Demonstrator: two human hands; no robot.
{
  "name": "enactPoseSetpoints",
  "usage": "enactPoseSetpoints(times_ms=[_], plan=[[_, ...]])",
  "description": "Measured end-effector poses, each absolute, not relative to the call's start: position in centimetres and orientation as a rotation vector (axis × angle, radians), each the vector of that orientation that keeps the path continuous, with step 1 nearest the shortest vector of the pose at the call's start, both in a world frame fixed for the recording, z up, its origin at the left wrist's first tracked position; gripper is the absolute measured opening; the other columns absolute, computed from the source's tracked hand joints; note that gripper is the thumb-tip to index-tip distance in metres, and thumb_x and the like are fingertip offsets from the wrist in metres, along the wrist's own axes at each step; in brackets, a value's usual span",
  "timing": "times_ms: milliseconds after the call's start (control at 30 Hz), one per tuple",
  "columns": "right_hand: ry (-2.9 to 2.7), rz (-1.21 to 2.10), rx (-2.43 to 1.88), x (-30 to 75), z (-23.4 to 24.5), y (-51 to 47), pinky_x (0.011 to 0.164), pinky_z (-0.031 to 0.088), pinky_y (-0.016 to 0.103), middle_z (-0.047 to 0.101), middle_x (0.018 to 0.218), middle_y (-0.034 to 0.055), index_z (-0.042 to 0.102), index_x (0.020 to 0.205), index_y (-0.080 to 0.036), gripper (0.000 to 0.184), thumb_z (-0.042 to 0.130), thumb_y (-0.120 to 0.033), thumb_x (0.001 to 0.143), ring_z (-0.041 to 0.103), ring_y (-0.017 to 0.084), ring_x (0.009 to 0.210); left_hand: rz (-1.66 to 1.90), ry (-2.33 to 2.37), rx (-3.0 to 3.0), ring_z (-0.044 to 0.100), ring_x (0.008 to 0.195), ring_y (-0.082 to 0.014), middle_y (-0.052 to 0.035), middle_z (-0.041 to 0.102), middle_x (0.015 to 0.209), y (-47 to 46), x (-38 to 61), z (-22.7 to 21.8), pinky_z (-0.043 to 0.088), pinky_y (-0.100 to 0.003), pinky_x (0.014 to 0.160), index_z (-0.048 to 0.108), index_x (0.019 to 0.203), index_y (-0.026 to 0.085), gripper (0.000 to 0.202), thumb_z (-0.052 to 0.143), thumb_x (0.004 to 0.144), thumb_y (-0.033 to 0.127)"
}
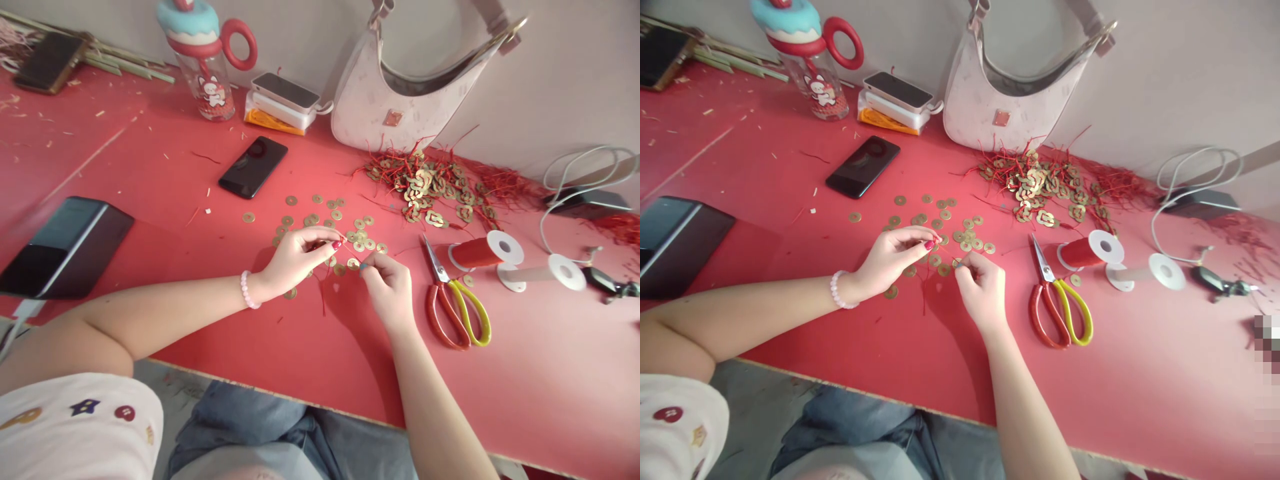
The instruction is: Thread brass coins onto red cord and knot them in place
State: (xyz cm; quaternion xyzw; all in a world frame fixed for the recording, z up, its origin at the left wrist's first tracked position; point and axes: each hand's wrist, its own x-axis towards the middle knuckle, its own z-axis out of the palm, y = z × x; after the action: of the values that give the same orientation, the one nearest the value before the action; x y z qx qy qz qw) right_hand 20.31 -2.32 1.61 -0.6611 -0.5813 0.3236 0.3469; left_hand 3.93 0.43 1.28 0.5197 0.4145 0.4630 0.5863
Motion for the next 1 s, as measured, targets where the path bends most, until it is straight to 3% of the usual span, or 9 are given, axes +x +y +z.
enactPoseSetpoints(times_ms=[267,367,500,533,633,767,867,1000], plan=[[-1.512,0.775,-1.743,20.3,1.6,-2.1,0.045,0.024,0.021,0.029,0.046,-0.0043,0.037,0.049,-0.018,0.017,0.042,-0.02,0.065,0.028,0.008,0.047,1.08,0.943,1.249,0.058,0.072,-0.0107,-0.0079,0.065,0.102,0.5,3.9,1.0,0.048,-0.025,0.063,0.066,0.085,0.015,0.014,0.06,0.077,0.024],[-1.512,0.755,-1.748,20.3,1.4,-2.1,0.044,0.024,0.021,0.03,0.045,-0.0049,0.04,0.05,-0.018,0.018,0.045,-0.02,0.067,0.028,0.007,0.046,1.061,0.95,1.251,0.055,0.066,-0.0092,-0.0079,0.065,0.101,0.6,3.9,0.9,0.046,-0.023,0.057,0.066,0.086,0.015,0.016,0.06,0.078,0.027],[-1.48,0.783,-1.656,20.3,1.2,-2.4,0.05,0.034,0.022,0.045,0.05,-0.0066,0.045,0.072,-0.021,0.003,0.048,-0.019,0.073,0.04,0.009,0.047,1.047,0.997,1.242,0.05,0.056,-0.0074,-0.0067,0.065,0.096,0.7,3.9,0.8,0.041,-0.021,0.047,0.065,0.088,0.017,0.017,0.059,0.078,0.029],[-1.471,0.821,-1.601,20.2,1.2,-2.5,0.054,0.038,0.023,0.05,0.053,-0.0065,0.043,0.077,-0.022,0.008,0.049,-0.019,0.074,0.046,0.01,0.049,1.047,0.999,1.243,0.05,0.057,-0.0075,-0.0066,0.065,0.097,0.7,3.9,0.8,0.04,-0.021,0.046,0.065,0.088,0.017,0.017,0.059,0.079,0.029],[-1.506,0.935,-1.44,19.9,1.1,-2.8,0.069,0.047,0.029,0.062,0.07,-0.0024,0.037,0.081,-0.024,0.016,0.053,-0.021,0.076,0.059,0.013,0.064,1.052,0.973,1.248,0.053,0.061,-0.0089,-0.0069,0.065,0.097,0.7,3.9,0.7,0.043,-0.022,0.05,0.064,0.089,0.017,0.016,0.058,0.079,0.028],[-1.672,0.987,-1.369,19.2,1.0,-3.0,0.077,0.049,0.031,0.065,0.087,0.0018,0.048,0.085,-0.022,0.012,0.054,-0.019,0.074,0.063,0.015,0.082,1.057,0.9,1.306,0.058,0.075,-0.0125,-0.007,0.065,0.095,0.6,3.9,0.7,0.048,-0.024,0.062,0.064,0.087,0.016,0.015,0.058,0.079,0.027],[-1.684,1.047,-1.364,19.0,1.0,-2.8,0.079,0.049,0.03,0.066,0.087,0.0018,0.056,0.091,-0.021,0.015,0.052,-0.019,0.077,0.063,0.015,0.083,1.044,0.867,1.365,0.059,0.083,-0.0147,-0.0066,0.065,0.095,0.5,3.8,0.7,0.049,-0.026,0.068,0.064,0.088,0.017,0.015,0.057,0.08,0.027],[-1.648,1.104,-1.361,19.1,1.0,-2.7,0.074,0.05,0.028,0.065,0.075,0.0012,0.059,0.082,-0.02,0.008,0.052,-0.021,0.078,0.062,0.014,0.071,1.046,0.857,1.375,0.059,0.085,-0.0149,-0.0071,0.065,0.096,0.4,3.8,0.6,0.049,-0.027,0.071,0.064,0.086,0.017,0.013,0.056,0.08,0.024]])
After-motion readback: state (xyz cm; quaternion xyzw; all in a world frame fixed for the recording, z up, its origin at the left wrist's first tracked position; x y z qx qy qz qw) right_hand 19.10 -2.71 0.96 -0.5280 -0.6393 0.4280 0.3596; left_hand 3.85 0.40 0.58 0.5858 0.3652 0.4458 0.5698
